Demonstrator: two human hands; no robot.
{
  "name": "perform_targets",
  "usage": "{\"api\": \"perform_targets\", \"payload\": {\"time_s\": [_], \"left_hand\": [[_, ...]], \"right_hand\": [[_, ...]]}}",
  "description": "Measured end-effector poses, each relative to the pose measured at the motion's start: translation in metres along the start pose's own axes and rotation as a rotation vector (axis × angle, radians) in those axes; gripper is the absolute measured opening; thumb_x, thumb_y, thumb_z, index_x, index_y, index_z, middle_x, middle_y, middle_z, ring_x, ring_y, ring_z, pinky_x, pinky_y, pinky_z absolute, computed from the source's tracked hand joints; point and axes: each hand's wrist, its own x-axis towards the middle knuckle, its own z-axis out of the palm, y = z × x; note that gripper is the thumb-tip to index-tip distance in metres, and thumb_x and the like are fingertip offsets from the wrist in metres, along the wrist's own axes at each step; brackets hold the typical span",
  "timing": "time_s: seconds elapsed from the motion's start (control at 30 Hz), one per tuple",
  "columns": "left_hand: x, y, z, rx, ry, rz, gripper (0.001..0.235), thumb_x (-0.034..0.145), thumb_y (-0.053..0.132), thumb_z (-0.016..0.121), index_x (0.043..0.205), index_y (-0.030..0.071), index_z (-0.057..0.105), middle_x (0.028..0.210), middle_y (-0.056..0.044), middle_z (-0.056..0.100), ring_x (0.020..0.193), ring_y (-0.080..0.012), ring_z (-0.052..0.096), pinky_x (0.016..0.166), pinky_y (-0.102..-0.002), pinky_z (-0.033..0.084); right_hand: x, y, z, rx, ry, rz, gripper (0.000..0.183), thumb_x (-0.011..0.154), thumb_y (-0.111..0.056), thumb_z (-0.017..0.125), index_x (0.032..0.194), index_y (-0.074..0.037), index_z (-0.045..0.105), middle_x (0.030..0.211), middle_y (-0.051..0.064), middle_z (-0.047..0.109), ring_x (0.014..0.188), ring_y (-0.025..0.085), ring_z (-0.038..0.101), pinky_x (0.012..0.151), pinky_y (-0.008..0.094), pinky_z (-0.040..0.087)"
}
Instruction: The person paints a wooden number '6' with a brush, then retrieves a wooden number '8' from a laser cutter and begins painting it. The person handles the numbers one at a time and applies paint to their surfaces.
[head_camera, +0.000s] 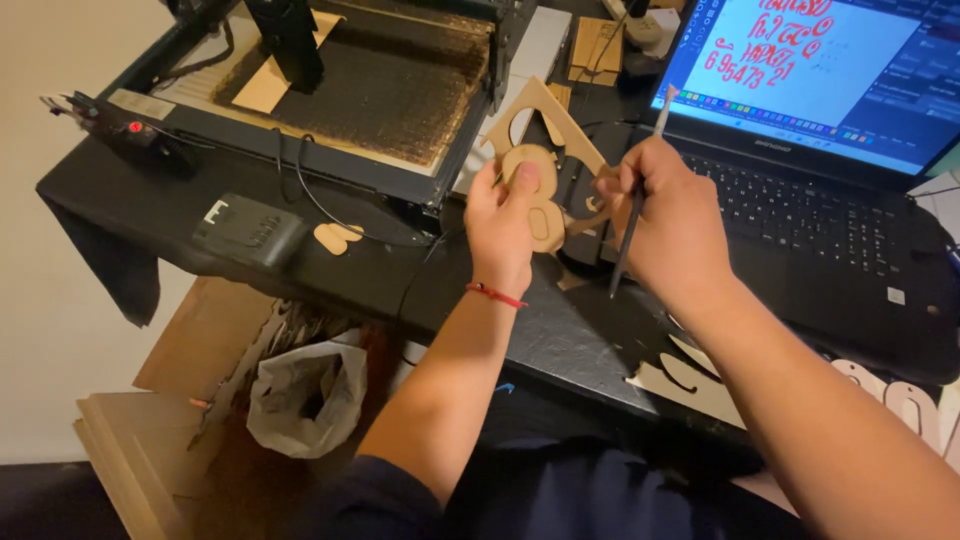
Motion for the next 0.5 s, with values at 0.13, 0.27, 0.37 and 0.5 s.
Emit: {"api": "perform_targets", "payload": {"time_s": [0.13, 0.27, 0.37, 0.5], "left_hand": [[0.004, -0.022, -0.007, 0.017, 0.15, 0.118, 0.037, 0.092, 0.021, 0.071, 0.118, -0.003, 0.063, 0.101, -0.019, 0.067, 0.087, -0.0228, 0.066, 0.07, -0.036, 0.061], [0.005, -0.028, -0.02, -0.057, 0.227, 0.124, 0.031, 0.095, 0.026, 0.067, 0.116, 0.003, 0.061, 0.092, -0.018, 0.068, 0.072, -0.022, 0.068, 0.058, -0.039, 0.063], [-0.014, -0.013, -0.027, -0.032, 0.261, 0.148, 0.026, 0.095, 0.025, 0.063, 0.109, 0.004, 0.059, 0.086, -0.016, 0.065, 0.062, -0.0161, 0.06, 0.045, -0.03, 0.051], [-0.034, 0.007, -0.04, 0.445, -0.152, -0.038, 0.019, 0.095, 0.024, 0.053, 0.084, 0.011, 0.044, 0.069, -0.006, 0.044, 0.052, -0.0162, 0.042, 0.043, -0.033, 0.035]], "right_hand": [[0.006, -0.004, -0.002, -0.034, 0.013, -0.067, 0.017, 0.098, -0.006, 0.063, 0.087, -0.008, 0.05, 0.084, 0.016, 0.073, 0.073, 0.038, 0.071, 0.069, 0.043, 0.054], [0.003, -0.006, -0.003, -0.05, 0.027, -0.08, 0.016, 0.097, -0.006, 0.063, 0.087, -0.009, 0.05, 0.082, 0.017, 0.072, 0.076, 0.041, 0.071, 0.07, 0.043, 0.054], [0.007, 0.008, -0.011, -0.018, 0.052, -0.111, 0.018, 0.099, -0.004, 0.066, 0.088, -0.007, 0.052, 0.088, 0.021, 0.072, 0.079, 0.041, 0.072, 0.073, 0.045, 0.054], [0.007, 0.024, -0.029, 0.125, 0.215, -0.088, 0.021, 0.102, 0.0, 0.064, 0.092, -0.008, 0.047, 0.091, 0.014, 0.069, 0.094, 0.031, 0.074, 0.072, 0.036, 0.054]]}}
